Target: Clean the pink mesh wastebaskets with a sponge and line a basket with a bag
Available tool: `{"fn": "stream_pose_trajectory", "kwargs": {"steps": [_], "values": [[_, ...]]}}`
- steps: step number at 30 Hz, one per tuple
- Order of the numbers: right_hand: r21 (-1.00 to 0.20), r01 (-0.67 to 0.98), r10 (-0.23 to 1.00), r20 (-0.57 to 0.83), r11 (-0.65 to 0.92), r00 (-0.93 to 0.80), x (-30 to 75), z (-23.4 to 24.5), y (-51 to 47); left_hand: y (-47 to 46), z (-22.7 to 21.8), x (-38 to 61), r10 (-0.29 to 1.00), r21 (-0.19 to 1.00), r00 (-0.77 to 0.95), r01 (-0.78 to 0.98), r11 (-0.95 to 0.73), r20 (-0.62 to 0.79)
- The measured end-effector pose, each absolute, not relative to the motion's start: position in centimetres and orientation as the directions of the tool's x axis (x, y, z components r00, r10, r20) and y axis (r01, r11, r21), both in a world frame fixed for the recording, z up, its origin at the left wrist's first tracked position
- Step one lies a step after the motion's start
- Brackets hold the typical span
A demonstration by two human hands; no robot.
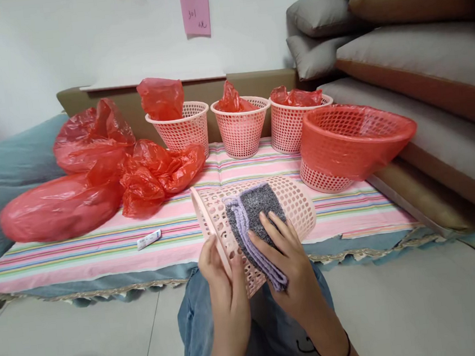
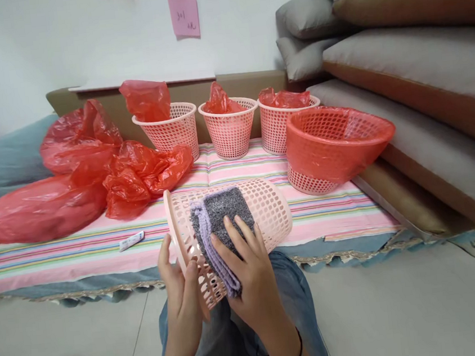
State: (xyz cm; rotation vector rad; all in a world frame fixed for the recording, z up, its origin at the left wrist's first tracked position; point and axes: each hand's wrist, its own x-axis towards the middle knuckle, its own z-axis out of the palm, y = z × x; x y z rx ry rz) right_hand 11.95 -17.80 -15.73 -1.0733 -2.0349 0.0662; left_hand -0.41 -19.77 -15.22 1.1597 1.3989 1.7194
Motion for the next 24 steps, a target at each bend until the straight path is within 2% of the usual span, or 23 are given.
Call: {"fn": "stream_pose_trajectory", "kwargs": {"steps": [3,6,10,13,18,24], "values": [[-0.403,0.662,0.717,0.629,0.632,-0.302,12.1,-15.8,-18.0,-20.0,-14.2,-0.7,0.853,0.949,-0.416,0.144,-0.280,0.315],[-0.391,0.658,0.698,0.652,0.643,-0.295,12.2,-15.9,-18.0,-19.7,-12.9,-0.7,0.891,0.931,-0.326,0.288,-0.226,0.317],[-0.453,0.624,0.705,0.670,0.637,-0.233,12.1,-16.3,-17.9,-19.0,-12.4,-0.2,0.908,0.938,-0.321,0.301,-0.171,0.269],[-0.496,0.604,0.723,0.659,0.624,-0.205,12.0,-16.4,-17.9,-18.8,-12.7,0.3,0.885,0.927,-0.362,0.336,-0.167,0.291],[-0.457,0.609,0.698,0.677,0.648,-0.234,12.1,-16.6,-18.0,-18.7,-12.6,0.8,0.854,0.905,-0.406,0.396,-0.156,0.325],[-0.371,0.633,0.634,0.731,0.680,-0.253,12.1,-17.1,-17.9,-18.6,-12.5,0.8,0.871,0.902,-0.378,0.404,-0.149,0.314]]}}
